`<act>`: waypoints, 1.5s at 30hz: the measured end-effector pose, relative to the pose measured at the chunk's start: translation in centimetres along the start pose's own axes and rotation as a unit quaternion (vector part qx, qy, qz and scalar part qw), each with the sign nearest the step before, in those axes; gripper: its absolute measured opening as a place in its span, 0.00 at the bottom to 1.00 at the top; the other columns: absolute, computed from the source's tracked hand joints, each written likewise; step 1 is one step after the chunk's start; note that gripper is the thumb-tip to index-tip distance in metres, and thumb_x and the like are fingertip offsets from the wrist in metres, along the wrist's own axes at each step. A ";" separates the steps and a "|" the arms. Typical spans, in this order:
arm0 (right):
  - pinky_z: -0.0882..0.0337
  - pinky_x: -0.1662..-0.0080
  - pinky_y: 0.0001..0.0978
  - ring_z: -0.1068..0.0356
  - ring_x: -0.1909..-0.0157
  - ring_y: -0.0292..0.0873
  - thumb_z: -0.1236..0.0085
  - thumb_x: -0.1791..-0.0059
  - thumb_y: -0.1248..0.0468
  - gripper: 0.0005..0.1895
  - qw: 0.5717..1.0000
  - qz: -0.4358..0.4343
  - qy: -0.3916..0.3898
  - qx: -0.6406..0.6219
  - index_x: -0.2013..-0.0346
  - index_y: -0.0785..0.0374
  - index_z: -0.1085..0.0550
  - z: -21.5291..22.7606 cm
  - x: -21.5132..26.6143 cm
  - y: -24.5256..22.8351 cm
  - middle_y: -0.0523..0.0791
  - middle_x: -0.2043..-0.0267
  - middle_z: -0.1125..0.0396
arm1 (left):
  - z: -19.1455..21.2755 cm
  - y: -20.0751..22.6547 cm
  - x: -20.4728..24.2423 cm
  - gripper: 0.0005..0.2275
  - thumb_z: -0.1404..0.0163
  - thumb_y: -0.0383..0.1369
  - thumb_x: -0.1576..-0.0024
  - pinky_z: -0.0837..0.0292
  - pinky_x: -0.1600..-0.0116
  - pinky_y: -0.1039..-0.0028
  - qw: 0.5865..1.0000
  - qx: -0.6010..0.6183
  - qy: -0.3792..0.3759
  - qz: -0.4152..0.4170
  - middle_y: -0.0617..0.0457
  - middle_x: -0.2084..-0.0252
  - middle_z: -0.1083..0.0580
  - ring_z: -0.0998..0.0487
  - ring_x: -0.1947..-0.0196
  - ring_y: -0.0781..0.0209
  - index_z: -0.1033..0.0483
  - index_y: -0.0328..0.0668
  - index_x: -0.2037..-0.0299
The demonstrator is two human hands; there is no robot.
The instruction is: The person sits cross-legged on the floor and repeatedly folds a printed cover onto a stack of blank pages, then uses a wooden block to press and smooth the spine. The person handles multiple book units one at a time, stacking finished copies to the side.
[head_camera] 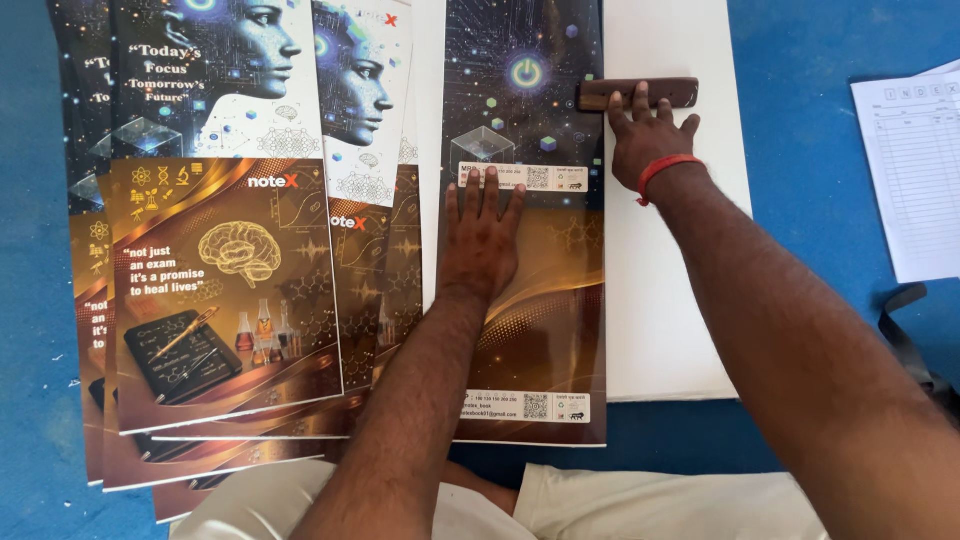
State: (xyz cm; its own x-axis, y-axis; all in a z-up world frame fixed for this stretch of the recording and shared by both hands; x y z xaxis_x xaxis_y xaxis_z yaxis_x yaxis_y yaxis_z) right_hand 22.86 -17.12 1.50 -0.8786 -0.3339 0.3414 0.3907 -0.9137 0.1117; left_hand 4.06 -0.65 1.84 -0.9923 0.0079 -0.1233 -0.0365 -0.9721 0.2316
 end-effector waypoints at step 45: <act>0.58 0.35 0.78 0.49 0.32 0.72 0.52 0.52 0.64 0.41 0.986 0.021 0.163 0.006 0.22 0.48 0.44 2.1 -12.4 3.7 0.57 0.30 0.47 | 0.5 0.2 0.1 0.32 0.59 0.22 0.47 0.62 0.23 0.43 1.000 0.001 -0.003 -0.006 0.33 0.25 0.47 0.50 0.24 0.34 0.42 0.45 0.27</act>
State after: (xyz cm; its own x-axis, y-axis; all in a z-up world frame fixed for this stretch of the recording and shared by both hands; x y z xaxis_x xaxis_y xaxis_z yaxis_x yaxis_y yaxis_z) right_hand 35.79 -15.91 -0.32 -0.9020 -0.4308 0.0280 0.4310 -0.8949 0.1156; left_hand 3.88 -0.72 2.41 -0.9926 0.0212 -0.1198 -0.0487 -0.9716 0.2317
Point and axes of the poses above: each hand's wrist, its own x-axis away from the middle knuckle, its own z-axis out of the back of the hand, y = z × x, the point moved 8 cm from there along -x, towards the middle knuckle
